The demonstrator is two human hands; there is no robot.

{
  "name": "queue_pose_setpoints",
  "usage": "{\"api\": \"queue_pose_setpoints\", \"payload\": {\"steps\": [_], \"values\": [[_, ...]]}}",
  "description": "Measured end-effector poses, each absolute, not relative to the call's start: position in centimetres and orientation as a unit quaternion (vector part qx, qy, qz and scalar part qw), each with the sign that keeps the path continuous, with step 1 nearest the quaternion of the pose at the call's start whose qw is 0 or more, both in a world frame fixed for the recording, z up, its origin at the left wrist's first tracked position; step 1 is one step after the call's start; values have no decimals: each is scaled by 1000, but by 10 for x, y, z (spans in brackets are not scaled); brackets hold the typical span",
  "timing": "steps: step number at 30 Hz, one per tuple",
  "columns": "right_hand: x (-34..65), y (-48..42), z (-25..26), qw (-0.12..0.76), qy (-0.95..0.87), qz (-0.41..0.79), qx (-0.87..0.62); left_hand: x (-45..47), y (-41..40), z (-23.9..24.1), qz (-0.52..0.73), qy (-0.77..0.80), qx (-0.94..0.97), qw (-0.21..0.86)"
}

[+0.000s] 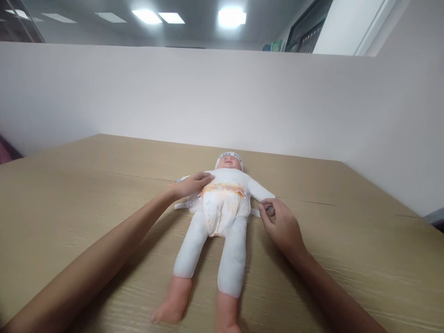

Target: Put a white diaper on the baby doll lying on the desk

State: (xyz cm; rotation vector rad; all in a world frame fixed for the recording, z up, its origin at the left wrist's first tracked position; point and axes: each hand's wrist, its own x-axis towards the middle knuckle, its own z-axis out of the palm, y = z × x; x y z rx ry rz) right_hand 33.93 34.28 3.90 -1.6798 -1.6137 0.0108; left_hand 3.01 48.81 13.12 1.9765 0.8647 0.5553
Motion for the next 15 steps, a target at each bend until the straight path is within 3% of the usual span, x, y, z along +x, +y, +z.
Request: {"api": "queue_pose_setpoints", "payload": {"steps": [6,11,15], "values": [[353,327,35,357,-615,41,-702,41,476,141,278,414,822,276],[343,334,37,360,-572,76,-733,70,448,165,330,334,869,154],[342,337,38,368,-563,96,-734,101,428,172,242,241,936,84]]}}
